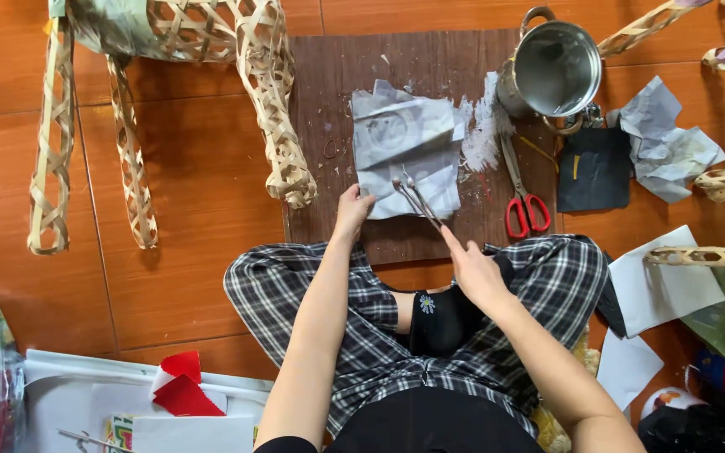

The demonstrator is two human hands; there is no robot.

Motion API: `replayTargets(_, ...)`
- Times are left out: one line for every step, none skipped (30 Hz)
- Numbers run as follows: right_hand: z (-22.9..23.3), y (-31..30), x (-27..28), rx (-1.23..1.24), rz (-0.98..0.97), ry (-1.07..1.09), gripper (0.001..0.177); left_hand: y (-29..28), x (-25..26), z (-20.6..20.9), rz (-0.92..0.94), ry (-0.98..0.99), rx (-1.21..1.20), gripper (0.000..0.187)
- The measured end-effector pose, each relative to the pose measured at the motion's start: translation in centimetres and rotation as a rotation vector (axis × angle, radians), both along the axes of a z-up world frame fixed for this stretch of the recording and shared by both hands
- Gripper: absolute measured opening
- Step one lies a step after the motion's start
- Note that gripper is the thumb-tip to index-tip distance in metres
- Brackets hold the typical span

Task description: Applying paper strips and adhesive to a bamboo frame to construct a giraffe sculpture

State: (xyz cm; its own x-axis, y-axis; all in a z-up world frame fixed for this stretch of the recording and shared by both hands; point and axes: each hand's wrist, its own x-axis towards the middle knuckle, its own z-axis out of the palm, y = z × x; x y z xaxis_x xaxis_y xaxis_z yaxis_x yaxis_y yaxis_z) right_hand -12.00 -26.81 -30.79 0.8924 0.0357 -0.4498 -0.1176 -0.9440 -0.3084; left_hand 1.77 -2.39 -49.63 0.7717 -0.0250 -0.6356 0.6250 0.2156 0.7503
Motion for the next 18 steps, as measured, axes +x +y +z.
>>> replayTargets(-0.2, -0.1, 0.6, -0.067, 0.003, 0.006, 0.067, -0.1, -0.1, 0.2, 0.002, -0.005, 0.006, 0.033)
replayTargets(-0.5, 0.0, 1.1, -0.131, 0.001, 0.011, 0.068, 0.1, -0.2, 0.4, -0.003, -0.01, 0.016, 0.034)
replayTargets(-1.4, 0.6, 3.5, -0.125, -0.002, 0.012, 0.068, 0.2, -0.1, 0.3, -0.006, -0.01, 0.021, 0.034)
replayTargets(-2.3, 1.0, 5.8, -0.201, -0.015, -0.082, 0.066, 0.2, 0.0, 0.2, -0.003, -0.006, 0.017, 0.033)
replayTargets(-3.1, 1.4, 8.1, -0.277, -0.029, -0.175, 0.064, 0.1, 0.0, 0.1, 0.0, -0.003, 0.012, 0.033)
replayTargets(-3.5, 3.0, 9.7, -0.274, -0.032, -0.18, 0.064, 0.1, 0.2, -0.1, -0.002, -0.009, 0.015, 0.033)
replayTargets(-3.8, 4.5, 11.3, -0.265, 0.006, -0.323, 0.06, 0.1, 0.3, -0.3, -0.01, 0.0, 0.027, 0.03)
replayTargets(-4.2, 6.2, 12.6, -0.252, 0.044, -0.461, 0.057, 0.4, 0.1, -0.6, -0.017, 0.015, 0.042, 0.028)
replayTargets(-5.4, 7.1, 12.6, -0.247, 0.041, -0.461, 0.057, 0.2, 0.2, -2.5, -0.019, 0.014, 0.048, 0.028)
replayTargets(-6.6, 7.9, 12.6, -0.207, 0.057, -0.496, 0.058, 0.0, 0.2, -4.5, 0.025, 0.09, -0.048, 0.025)
replayTargets(-7.9, 8.8, 12.5, -0.166, 0.073, -0.53, 0.06, -0.2, 0.1, -6.5, 0.07, 0.167, -0.145, 0.025)
replayTargets(-7.7, 8.7, 10.5, -0.162, 0.068, -0.529, 0.06, 0.2, 0.4, -5.9, 0.067, 0.168, -0.14, 0.025)
replayTargets(-7.6, 8.8, 8.4, -0.173, 0.103, -0.534, 0.061, 0.6, 0.8, -5.4, 0.104, 0.207, -0.219, 0.029)
replayTargets(-7.4, 8.4, 6.2, -0.189, 0.142, -0.536, 0.062, 0.5, 0.8, -4.8, 0.143, 0.248, -0.304, 0.033)
replayTargets(-6.9, 7.7, 4.0, -0.19, 0.141, -0.532, 0.062, 0.4, 0.8, -5.3, 0.142, 0.252, -0.304, 0.033)
replayTargets(-6.4, 7.1, 1.5, -0.154, 0.138, -0.481, 0.067, 0.4, 0.5, -5.8, 0.174, 0.286, -0.376, 0.036)
replayTargets(-5.8, 6.4, -1.0, -0.117, 0.135, -0.429, 0.072, 0.3, 0.2, -6.3, 0.207, 0.32, -0.448, 0.038)
replayTargets(-5.1, 6.7, -2.6, -0.117, 0.13, -0.423, 0.072, 0.2, 0.3, -5.9, 0.203, 0.326, -0.446, 0.038)
